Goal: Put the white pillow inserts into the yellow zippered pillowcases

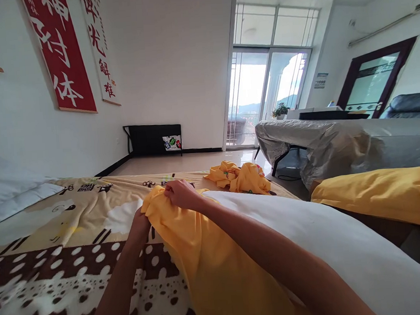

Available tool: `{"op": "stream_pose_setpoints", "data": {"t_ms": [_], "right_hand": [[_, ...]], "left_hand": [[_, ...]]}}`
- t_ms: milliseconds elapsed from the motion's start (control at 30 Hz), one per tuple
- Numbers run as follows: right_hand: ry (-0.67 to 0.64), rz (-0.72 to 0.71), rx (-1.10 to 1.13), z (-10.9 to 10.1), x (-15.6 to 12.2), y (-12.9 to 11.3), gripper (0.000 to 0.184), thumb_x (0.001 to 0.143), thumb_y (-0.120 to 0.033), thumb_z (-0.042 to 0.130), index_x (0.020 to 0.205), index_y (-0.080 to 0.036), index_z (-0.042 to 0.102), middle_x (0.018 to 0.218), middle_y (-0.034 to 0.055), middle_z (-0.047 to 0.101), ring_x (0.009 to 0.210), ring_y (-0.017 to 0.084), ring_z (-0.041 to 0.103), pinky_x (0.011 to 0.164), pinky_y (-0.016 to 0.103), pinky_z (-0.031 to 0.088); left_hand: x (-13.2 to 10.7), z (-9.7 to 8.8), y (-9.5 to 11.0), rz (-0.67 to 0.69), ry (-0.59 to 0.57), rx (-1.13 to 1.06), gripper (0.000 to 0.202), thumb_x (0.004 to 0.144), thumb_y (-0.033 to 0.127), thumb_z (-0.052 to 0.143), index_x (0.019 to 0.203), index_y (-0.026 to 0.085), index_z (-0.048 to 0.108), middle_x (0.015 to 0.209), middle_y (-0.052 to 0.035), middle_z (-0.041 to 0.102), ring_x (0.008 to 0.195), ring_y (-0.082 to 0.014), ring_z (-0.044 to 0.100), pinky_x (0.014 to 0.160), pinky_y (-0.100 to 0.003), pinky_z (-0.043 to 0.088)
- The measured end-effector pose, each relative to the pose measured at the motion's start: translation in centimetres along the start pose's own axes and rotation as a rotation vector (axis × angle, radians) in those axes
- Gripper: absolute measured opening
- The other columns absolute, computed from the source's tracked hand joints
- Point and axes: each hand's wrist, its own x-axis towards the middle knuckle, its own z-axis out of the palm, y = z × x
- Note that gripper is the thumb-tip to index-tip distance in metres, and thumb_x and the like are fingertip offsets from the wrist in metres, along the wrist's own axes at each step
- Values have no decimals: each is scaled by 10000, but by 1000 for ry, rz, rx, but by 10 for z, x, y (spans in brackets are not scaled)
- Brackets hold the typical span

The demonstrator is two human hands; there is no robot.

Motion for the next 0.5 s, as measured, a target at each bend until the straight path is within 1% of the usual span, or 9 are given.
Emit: {"op": "stream_pose_setpoints", "data": {"t_ms": [67, 133, 233, 300, 333, 400, 467, 500], "right_hand": [[-39, -57, 8, 3, -8, -9, 118, 805, -210, 536, 729, -158, 610, 647, -28, 555, 598, 79, 416, 573, 199, 276], [-95, -116, 2, 5, -16, -19, 127, 787, -176, 527, 675, -157, 584, 617, -38, 533, 568, 73, 387, 555, 202, 266], [-216, -212, -33, 4, -22, -25, 151, 776, -135, 499, 652, -159, 580, 585, -43, 517, 546, 73, 367, 536, 208, 262], [-288, -286, -41, 3, -18, -20, 174, 774, -88, 477, 683, -156, 610, 632, -29, 564, 585, 78, 415, 570, 203, 300], [-289, -308, -44, 3, -14, -15, 195, 772, -60, 466, 718, -152, 628, 686, -14, 598, 630, 84, 456, 609, 202, 329], [-213, -302, -55, 6, -6, -2, 256, 777, -19, 448, 850, -148, 657, 858, 29, 649, 766, 108, 530, 711, 220, 376], [-115, -273, -73, 11, 1, 10, 315, 801, -28, 455, 1020, -158, 640, 1060, 72, 634, 933, 146, 555, 817, 267, 396], [-97, -269, -79, 15, 4, 14, 340, 814, -42, 463, 1084, -173, 621, 1141, 82, 611, 1012, 164, 545, 869, 298, 390]], "left_hand": [[-3, 2, 2, 48, 17, 39, 290, 546, 326, 658, 769, 157, 586, 721, -3, 603, 669, -135, 508, 613, -226, 431], [-6, 1, 7, 49, 10, 91, 276, 565, 375, 649, 725, 168, 563, 667, 18, 560, 629, -122, 469, 596, -225, 426], [-10, -7, 19, -14, -60, 218, 219, 553, 318, 674, 627, 167, 532, 593, 32, 507, 582, -110, 419, 543, -214, 396], [-13, -11, 28, -74, -128, 309, 193, 569, 284, 673, 585, 164, 522, 553, 37, 485, 547, -102, 390, 501, -207, 358], [-15, -13, 32, -108, -160, 353, 199, 581, 285, 669, 563, 163, 512, 530, 38, 472, 522, -96, 370, 476, -205, 329], [-18, -14, 37, -178, -215, 436, 257, 603, 320, 664, 516, 159, 483, 488, 37, 445, 478, -87, 327, 434, -206, 260], [-19, -14, 39, -230, -265, 507, 300, 596, 353, 678, 499, 147, 483, 478, 32, 442, 465, -81, 309, 428, -204, 215], [-19, -14, 40, -246, -297, 548, 313, 591, 363, 685, 501, 141, 484, 481, 34, 436, 469, -79, 308, 433, -202, 204]]}}
